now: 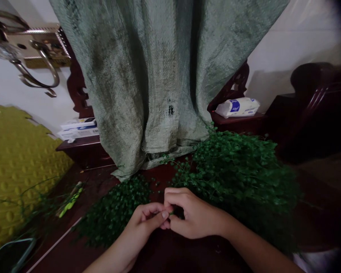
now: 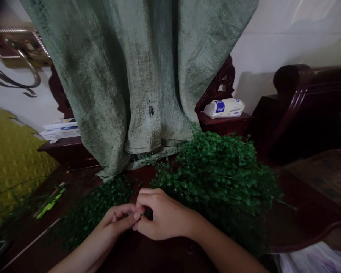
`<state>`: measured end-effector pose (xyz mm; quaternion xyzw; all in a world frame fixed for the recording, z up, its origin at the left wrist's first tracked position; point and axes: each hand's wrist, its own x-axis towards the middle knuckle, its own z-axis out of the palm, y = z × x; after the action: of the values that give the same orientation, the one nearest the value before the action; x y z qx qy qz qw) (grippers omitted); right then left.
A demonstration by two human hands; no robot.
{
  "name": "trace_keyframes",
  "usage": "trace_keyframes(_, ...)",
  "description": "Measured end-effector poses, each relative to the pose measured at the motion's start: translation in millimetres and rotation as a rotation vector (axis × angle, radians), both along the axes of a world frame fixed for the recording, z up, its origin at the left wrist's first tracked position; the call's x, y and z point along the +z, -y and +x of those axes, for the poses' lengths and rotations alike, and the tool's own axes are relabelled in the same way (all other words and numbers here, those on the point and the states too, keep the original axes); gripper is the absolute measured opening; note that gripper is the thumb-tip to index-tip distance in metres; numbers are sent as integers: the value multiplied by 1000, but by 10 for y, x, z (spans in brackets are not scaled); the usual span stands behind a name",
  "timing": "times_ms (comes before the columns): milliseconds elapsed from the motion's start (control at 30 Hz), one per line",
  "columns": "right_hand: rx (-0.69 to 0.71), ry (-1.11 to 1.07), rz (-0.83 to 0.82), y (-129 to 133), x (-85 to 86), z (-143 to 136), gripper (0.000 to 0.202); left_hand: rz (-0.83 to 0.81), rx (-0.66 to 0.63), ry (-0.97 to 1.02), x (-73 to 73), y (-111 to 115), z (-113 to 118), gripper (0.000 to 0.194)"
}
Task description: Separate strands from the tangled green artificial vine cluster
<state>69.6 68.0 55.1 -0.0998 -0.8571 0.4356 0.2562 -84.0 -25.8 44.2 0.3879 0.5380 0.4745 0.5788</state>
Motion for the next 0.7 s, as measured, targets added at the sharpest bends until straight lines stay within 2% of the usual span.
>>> trace_keyframes(300, 92, 1, 25, -73, -10, -9, 21, -38, -43, -90, 43, 5, 13, 31)
trace_keyframes(467, 158, 17, 1, -104, -67, -14, 22, -108, -32, -120, -32, 12, -20, 28)
trace_keyframes(600, 130, 52, -41, -132, -115, -10, 23, -108, -58, -87, -102, 12, -45, 27)
trace_keyframes(700, 86, 90, -57, -145, -132, -11, 23, -123, -72, -55, -99, -3, -45, 29)
